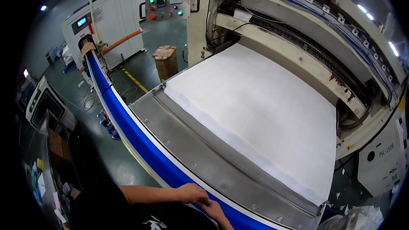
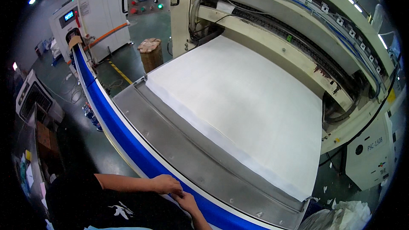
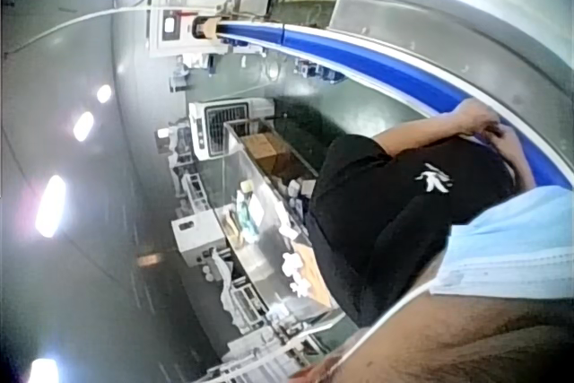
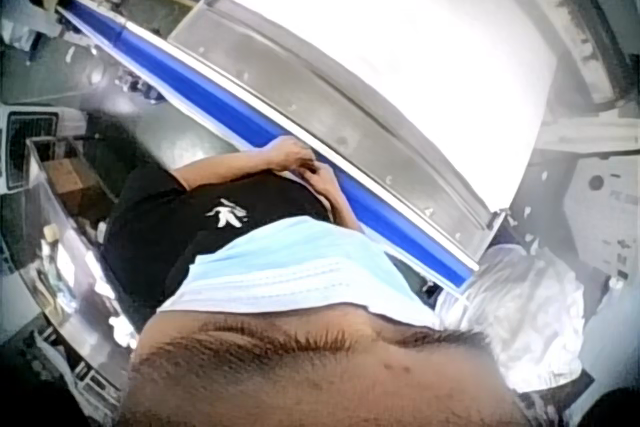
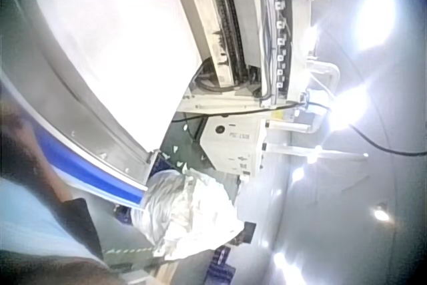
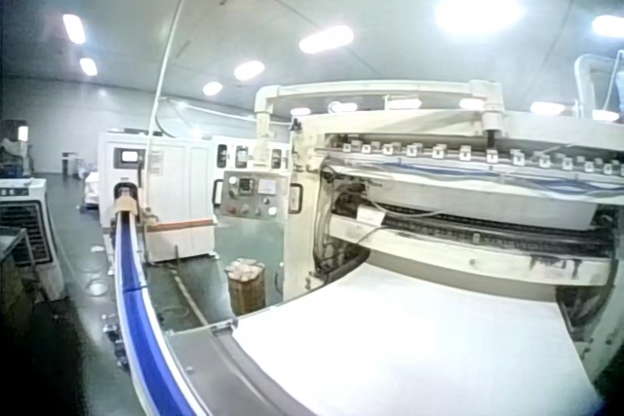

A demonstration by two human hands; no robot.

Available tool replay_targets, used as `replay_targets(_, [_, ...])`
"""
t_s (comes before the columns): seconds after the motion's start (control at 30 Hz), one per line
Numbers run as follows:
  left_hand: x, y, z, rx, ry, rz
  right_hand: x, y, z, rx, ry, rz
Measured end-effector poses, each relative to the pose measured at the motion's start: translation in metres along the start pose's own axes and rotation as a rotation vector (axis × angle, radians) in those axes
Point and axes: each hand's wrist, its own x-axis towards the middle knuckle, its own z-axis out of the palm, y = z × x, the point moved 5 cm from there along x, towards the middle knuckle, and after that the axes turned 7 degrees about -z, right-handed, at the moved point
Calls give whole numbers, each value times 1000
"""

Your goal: The person repeatedly feeds a large white sheet of paper into a printing machine by hand. They align the sheet with the machine's rollers and push it through, repeating this action multiple times throughout the clip.

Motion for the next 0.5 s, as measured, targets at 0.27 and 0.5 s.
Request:
replay_targets(0.27, [-2,-5,5,-10,-18,-15,-1,-5,3,64,-11,17])
replay_targets(0.5, [0,-1,0,14,-13,-1,1,2,3,-38,-21,-23])
